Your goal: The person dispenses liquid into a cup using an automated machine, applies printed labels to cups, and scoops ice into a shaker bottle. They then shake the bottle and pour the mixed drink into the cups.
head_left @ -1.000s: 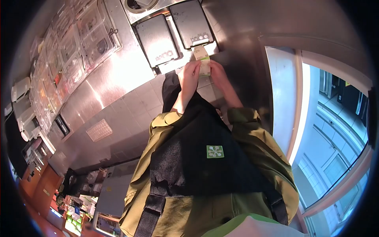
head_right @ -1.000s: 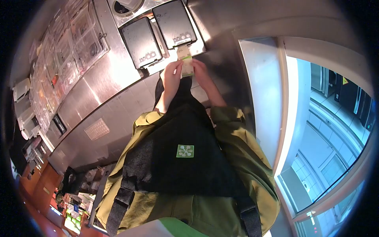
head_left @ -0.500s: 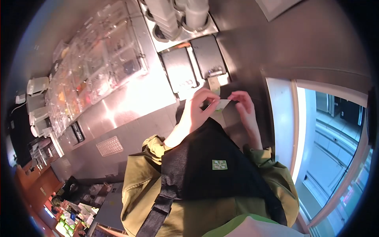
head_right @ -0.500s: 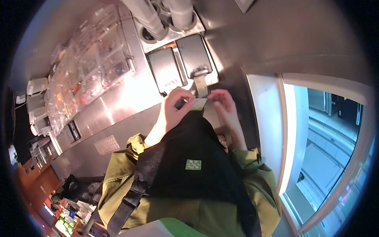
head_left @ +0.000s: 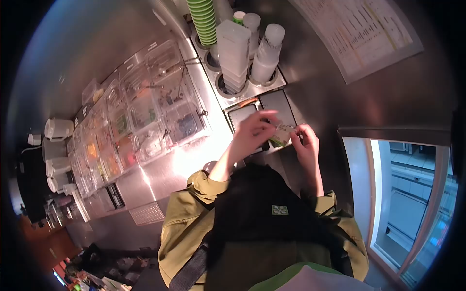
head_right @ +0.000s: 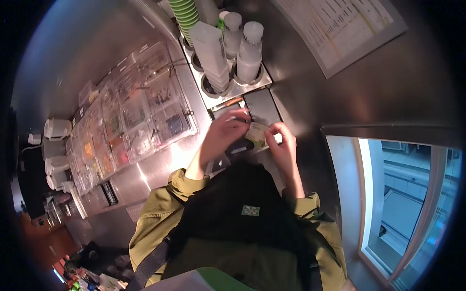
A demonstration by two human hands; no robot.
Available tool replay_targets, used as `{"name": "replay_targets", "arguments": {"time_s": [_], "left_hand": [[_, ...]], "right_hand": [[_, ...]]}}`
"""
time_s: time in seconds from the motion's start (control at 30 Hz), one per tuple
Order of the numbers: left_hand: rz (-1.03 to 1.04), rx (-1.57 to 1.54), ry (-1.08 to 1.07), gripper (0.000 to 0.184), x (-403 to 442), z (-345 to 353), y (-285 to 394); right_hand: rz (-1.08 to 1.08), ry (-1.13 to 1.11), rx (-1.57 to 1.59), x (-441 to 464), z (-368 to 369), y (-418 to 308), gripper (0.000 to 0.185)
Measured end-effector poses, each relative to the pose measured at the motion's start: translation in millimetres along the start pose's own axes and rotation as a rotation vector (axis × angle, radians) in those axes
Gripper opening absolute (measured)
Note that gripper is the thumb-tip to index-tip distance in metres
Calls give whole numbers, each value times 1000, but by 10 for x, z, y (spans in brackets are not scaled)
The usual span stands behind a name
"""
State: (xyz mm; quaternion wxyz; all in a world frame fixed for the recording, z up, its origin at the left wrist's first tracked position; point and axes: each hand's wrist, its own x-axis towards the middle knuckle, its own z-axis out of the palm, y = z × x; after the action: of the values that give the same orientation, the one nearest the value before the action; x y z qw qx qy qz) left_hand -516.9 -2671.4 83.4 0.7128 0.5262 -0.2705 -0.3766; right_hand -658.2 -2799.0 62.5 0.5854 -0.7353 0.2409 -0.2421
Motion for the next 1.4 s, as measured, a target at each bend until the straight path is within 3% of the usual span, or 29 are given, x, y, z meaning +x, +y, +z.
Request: {"name": "replay_targets", "arguments": {"time_s": [0.07,0.1,0.13,0.17,0.2,0.27,0.33,0.37,0.43,0.5,0.57,0.6,0.67,0.8,0.9,0.93,1.03,1.1,1.23,1.4], "left_hand": [[43,66,127,17,184,-348,39],[127,280,225,18,378,-646,58],[269,419,352,21,675,-1086,-60],[146,597,583,19,986,-1469,-77],[284,778,750,21,1332,-1704,-95],[183,1410,648,45,1955,-2109,-319],[46,1508,278,63,2486,-2419,-818],[4,1539,111,68,2610,-2438,-939],[-139,1523,40,71,2761,-2434,-960],[-125,1521,-29,69,2826,-2457,-987],[44,1539,-90,62,2777,-2494,-1019],[69,1440,73,57,2855,-2629,-1409],[288,1540,147,50,2739,-2575,-1443],[-62,1411,49,62,2843,-2647,-693],[-25,1574,121,67,2634,-2263,-717],[-109,1542,114,68,2610,-2202,-546],[-8,1549,134,67,2693,-2305,-96],[-48,1535,75,68,2691,-2420,94],[-23,1544,24,70,2617,-2457,141],[58,1366,381,68,2176,-2290,589]], "right_hand": [[-9,38,-43,79,122,8,8],[-12,58,-67,107,152,15,9],[12,42,-64,111,155,-11,9],[45,39,-117,90,146,-33,10],[110,41,-167,61,128,-58,10],[218,76,-79,-38,73,13,10],[257,132,-29,-97,52,-1,10],[275,160,-25,-139,31,18,9],[273,213,-68,-193,-9,-32,9],[272,265,-51,-269,-65,-3,9],[281,332,-54,-334,-104,43,8],[294,340,-57,-367,-132,99,8],[347,368,7,-392,-113,172,7],[413,349,75,-324,-64,213,8],[413,324,76,-241,-7,167,8],[409,307,77,-210,-12,187,8],[427,273,71,-189,-10,202,7],[396,245,141,-128,-2,187,7],[389,154,293,-30,57,202,7],[444,83,226,24,-47,66,17]]}}
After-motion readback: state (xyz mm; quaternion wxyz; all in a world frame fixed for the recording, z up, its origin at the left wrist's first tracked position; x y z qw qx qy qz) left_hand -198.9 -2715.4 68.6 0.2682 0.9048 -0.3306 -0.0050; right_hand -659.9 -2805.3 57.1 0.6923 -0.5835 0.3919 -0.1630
